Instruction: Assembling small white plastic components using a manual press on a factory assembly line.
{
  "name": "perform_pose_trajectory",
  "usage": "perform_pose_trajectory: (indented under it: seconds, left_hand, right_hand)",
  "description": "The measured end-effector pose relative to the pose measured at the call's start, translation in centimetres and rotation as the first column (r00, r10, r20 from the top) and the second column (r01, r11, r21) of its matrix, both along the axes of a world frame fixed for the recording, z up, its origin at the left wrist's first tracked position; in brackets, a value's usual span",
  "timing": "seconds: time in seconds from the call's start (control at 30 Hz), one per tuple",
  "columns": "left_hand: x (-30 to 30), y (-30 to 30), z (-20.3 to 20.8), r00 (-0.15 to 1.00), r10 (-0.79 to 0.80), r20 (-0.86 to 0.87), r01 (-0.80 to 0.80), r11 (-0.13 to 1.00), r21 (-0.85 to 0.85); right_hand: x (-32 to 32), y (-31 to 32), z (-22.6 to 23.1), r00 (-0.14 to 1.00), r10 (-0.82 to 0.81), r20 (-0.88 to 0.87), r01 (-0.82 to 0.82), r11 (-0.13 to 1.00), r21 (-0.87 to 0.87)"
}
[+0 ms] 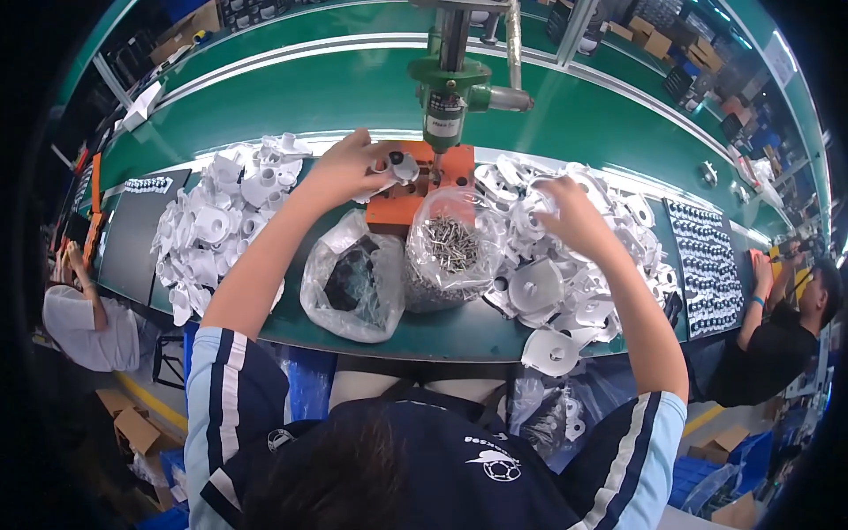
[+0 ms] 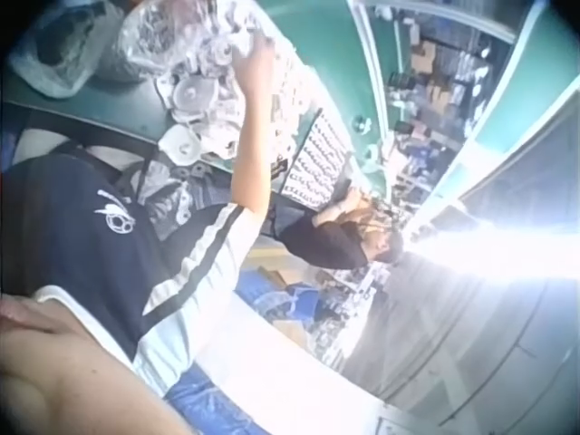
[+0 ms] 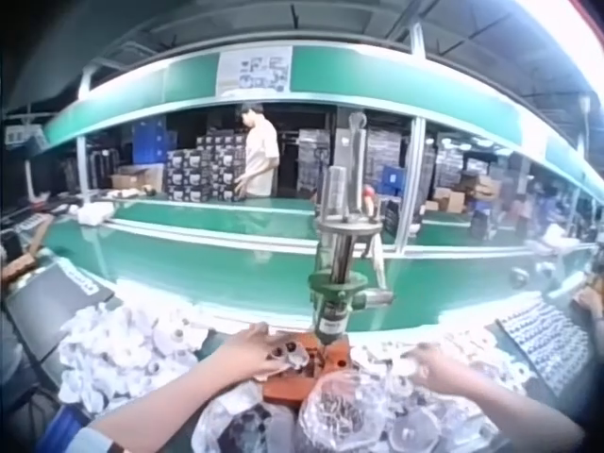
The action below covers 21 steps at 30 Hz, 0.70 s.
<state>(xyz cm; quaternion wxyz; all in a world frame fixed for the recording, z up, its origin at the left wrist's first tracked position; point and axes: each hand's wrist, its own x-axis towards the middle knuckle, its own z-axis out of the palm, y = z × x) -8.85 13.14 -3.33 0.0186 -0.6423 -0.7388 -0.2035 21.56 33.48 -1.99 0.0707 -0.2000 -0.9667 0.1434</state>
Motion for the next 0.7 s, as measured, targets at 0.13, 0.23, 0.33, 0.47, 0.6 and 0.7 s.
perform_pose_trajectory:
  seconds: [0.13,0.23,0.33,0.47,0.6,0.7]
  left_hand:
    - [0.3,-2.6,0.5,0.951,0.010,0.308,-0.030,0.998,0.061]
    - [0.9,-4.4,1.1,0.916,-0.019,0.400,-0.009,0.998,0.069]
    - [1.8,-6.0,1.4,0.899,-0.057,0.434,0.013,0.995,0.103]
    - [3.2,-7.0,1.9,0.873,-0.123,0.471,0.011,0.972,0.234]
    - [3.7,-7.2,2.8,0.870,-0.048,0.490,-0.006,0.994,0.108]
    - [3.4,-7.1,2.1,0.881,-0.024,0.472,-0.039,0.992,0.123]
  right_hand:
    - [-0.2,-2.8,-1.7,0.978,-0.042,0.203,0.010,0.988,0.152]
    - [-0.6,-3.1,-1.8,0.960,-0.098,0.261,0.029,0.967,0.253]
    - [-0.9,-3.1,-1.8,0.969,-0.118,0.216,0.069,0.972,0.223]
    - [-0.2,-2.5,-2.6,0.991,-0.088,0.106,0.056,0.959,0.277]
    - [0.1,-2.4,-2.8,0.999,-0.030,0.044,0.014,0.950,0.312]
    - [-0.4,-3.0,-2.4,0.995,-0.045,0.085,0.019,0.958,0.285]
